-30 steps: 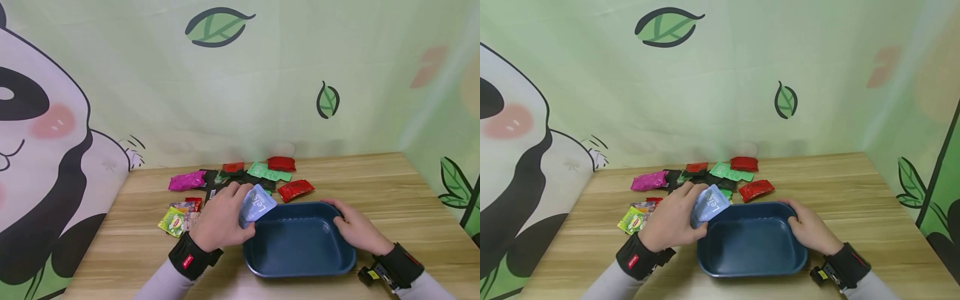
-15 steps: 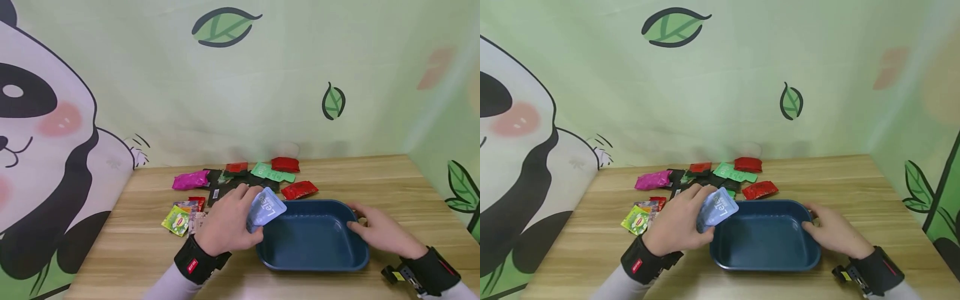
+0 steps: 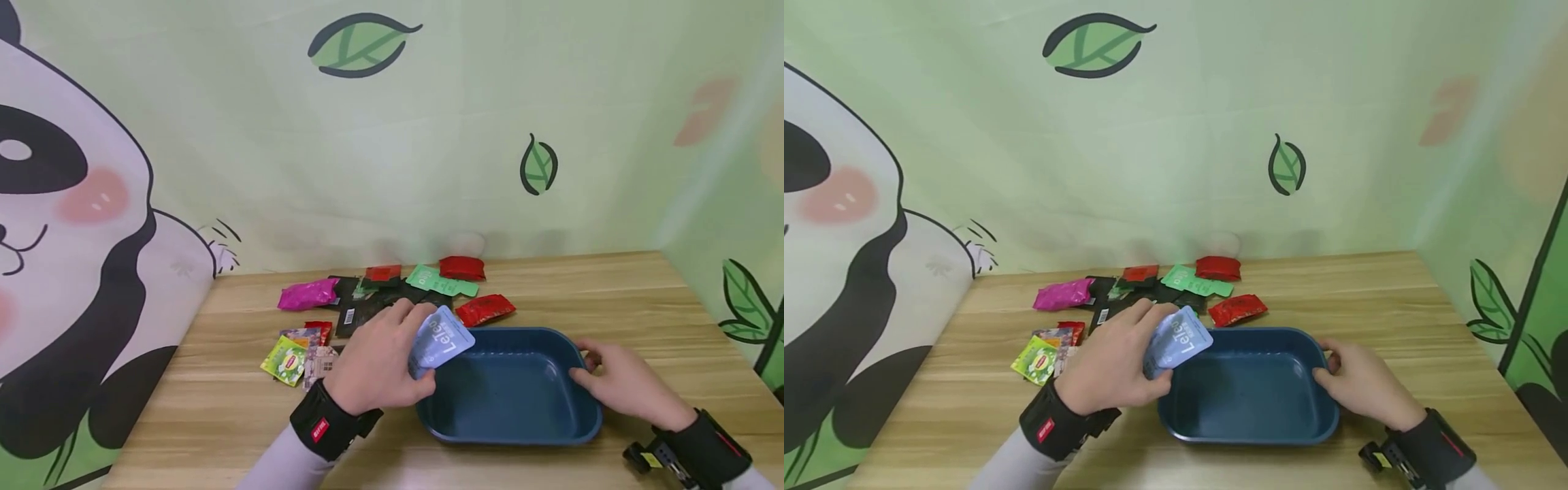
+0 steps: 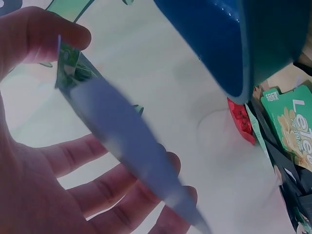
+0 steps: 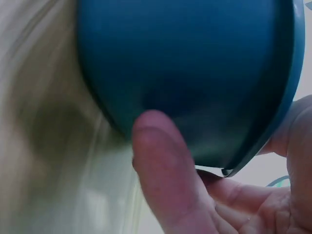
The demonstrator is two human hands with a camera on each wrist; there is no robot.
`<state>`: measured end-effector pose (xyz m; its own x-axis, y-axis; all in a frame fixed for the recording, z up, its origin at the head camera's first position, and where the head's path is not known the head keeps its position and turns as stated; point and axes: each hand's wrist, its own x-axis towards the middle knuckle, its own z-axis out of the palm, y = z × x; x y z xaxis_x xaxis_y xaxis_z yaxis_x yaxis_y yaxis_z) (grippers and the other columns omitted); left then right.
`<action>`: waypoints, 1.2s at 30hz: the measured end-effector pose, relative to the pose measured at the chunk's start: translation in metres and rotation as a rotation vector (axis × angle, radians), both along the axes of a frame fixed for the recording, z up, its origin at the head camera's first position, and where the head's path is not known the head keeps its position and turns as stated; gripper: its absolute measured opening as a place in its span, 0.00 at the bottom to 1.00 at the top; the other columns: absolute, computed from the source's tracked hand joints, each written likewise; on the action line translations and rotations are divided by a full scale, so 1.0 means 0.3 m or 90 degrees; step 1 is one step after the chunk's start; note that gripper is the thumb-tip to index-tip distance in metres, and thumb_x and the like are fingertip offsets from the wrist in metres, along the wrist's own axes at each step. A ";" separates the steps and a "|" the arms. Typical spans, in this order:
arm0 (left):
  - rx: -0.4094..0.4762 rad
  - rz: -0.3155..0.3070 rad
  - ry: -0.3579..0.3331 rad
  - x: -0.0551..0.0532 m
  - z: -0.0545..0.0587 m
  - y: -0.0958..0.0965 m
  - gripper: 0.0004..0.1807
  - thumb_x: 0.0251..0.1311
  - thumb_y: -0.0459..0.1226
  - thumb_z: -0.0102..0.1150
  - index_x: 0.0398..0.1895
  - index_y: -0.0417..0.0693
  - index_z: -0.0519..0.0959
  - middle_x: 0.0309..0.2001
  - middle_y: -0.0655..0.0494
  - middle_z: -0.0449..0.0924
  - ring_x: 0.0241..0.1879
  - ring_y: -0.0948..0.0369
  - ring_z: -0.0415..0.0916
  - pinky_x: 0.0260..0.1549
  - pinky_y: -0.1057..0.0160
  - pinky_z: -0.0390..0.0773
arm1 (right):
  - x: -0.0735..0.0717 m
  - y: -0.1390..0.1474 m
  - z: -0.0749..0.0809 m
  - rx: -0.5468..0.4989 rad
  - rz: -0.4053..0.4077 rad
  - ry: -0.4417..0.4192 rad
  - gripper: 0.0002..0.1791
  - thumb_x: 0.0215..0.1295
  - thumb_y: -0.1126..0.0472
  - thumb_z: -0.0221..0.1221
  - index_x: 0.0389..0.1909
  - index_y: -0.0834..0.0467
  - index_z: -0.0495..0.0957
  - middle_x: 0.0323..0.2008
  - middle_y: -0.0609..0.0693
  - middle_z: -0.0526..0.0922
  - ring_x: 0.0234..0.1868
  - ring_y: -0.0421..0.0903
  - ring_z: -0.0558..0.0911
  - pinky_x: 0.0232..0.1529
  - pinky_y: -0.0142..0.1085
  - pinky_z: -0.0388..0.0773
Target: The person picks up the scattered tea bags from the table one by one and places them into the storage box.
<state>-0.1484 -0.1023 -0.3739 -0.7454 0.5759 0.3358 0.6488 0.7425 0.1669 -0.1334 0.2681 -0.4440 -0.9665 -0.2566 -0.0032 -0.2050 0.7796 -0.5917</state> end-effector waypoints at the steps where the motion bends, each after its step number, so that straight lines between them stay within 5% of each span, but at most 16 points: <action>1: -0.002 -0.001 -0.004 -0.002 0.000 0.004 0.43 0.43 0.56 0.64 0.67 0.52 0.70 0.48 0.59 0.73 0.40 0.63 0.70 0.37 0.64 0.77 | -0.001 0.003 0.001 0.002 -0.008 0.004 0.29 0.64 0.56 0.62 0.60 0.70 0.75 0.34 0.49 0.81 0.22 0.38 0.69 0.22 0.34 0.66; 8: -0.011 -0.028 -0.050 -0.019 -0.010 0.041 0.44 0.43 0.56 0.64 0.68 0.55 0.69 0.50 0.60 0.71 0.41 0.64 0.69 0.37 0.65 0.78 | 0.002 0.017 0.004 -0.046 -0.042 -0.022 0.28 0.65 0.57 0.60 0.61 0.72 0.74 0.42 0.57 0.82 0.18 0.40 0.73 0.22 0.35 0.73; 16: -0.034 -0.064 -0.065 -0.024 -0.012 0.092 0.43 0.44 0.57 0.64 0.68 0.56 0.68 0.48 0.60 0.70 0.39 0.64 0.69 0.31 0.69 0.74 | 0.009 0.009 -0.008 -0.117 -0.047 -0.051 0.26 0.64 0.61 0.61 0.59 0.73 0.74 0.47 0.63 0.82 0.35 0.44 0.83 0.26 0.36 0.78; 26: -0.083 -0.107 -0.029 -0.035 0.009 0.169 0.43 0.43 0.57 0.64 0.66 0.52 0.69 0.55 0.57 0.72 0.41 0.63 0.71 0.39 0.66 0.76 | 0.005 0.002 -0.009 -0.081 -0.057 -0.019 0.24 0.62 0.61 0.62 0.55 0.72 0.77 0.49 0.64 0.82 0.40 0.47 0.84 0.31 0.33 0.78; 36: -0.163 -0.122 -0.021 -0.054 -0.006 0.252 0.40 0.41 0.58 0.65 0.60 0.50 0.77 0.47 0.60 0.74 0.42 0.63 0.69 0.39 0.67 0.75 | -0.006 -0.014 -0.001 -0.069 -0.057 -0.009 0.23 0.61 0.61 0.62 0.54 0.72 0.77 0.49 0.65 0.82 0.40 0.47 0.84 0.32 0.33 0.78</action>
<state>-0.1647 -0.0267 -0.3757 -0.6235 0.7695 0.1385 0.7781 0.6280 0.0135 -0.1351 0.2640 -0.4443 -0.9855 -0.1697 0.0057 -0.1289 0.7257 -0.6758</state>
